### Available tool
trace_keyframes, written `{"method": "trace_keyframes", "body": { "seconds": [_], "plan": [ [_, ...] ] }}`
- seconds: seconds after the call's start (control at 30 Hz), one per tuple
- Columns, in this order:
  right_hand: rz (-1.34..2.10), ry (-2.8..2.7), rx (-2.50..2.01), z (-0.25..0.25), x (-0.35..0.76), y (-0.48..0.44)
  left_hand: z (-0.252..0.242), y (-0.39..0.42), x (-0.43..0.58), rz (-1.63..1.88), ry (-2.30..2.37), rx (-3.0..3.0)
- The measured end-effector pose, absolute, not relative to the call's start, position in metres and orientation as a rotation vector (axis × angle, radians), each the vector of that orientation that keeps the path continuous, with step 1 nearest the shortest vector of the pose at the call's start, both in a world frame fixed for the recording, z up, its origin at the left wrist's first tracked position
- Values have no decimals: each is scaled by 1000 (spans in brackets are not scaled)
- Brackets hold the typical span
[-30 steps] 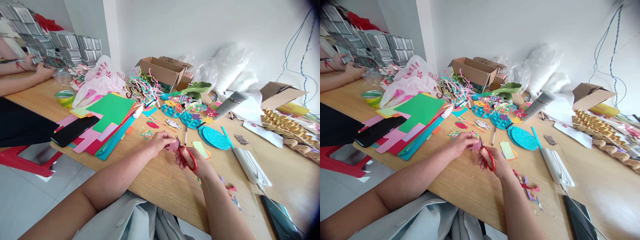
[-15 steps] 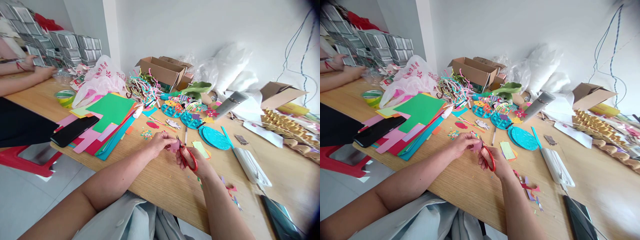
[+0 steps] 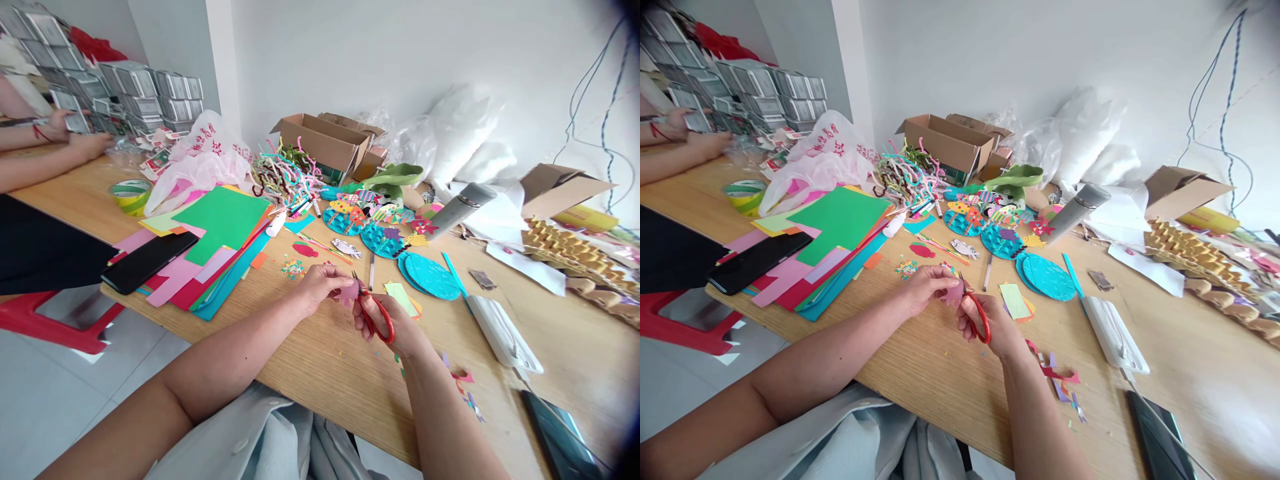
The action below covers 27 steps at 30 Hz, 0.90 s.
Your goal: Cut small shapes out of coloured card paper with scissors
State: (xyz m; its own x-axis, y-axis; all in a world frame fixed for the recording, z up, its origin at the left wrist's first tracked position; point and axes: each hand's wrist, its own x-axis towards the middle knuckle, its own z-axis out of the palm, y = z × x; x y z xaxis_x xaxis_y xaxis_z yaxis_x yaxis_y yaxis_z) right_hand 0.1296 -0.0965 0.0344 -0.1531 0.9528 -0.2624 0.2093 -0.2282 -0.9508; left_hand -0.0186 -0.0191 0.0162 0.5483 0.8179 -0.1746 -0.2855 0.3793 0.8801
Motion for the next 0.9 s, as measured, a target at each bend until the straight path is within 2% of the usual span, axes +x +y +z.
{"method": "trace_keyframes", "body": {
  "seconds": [0.43,0.67,0.9],
  "plan": [
    [1438,-1335,-1468,37,127,-97,13,-17,-18,783,686,910],
    [1146,-1194,-1531,37,126,-91,10,-16,-17,810,752,984],
    [1040,-1126,-1468,40,121,-86,15,-22,-18,726,757,1161]
  ]
}}
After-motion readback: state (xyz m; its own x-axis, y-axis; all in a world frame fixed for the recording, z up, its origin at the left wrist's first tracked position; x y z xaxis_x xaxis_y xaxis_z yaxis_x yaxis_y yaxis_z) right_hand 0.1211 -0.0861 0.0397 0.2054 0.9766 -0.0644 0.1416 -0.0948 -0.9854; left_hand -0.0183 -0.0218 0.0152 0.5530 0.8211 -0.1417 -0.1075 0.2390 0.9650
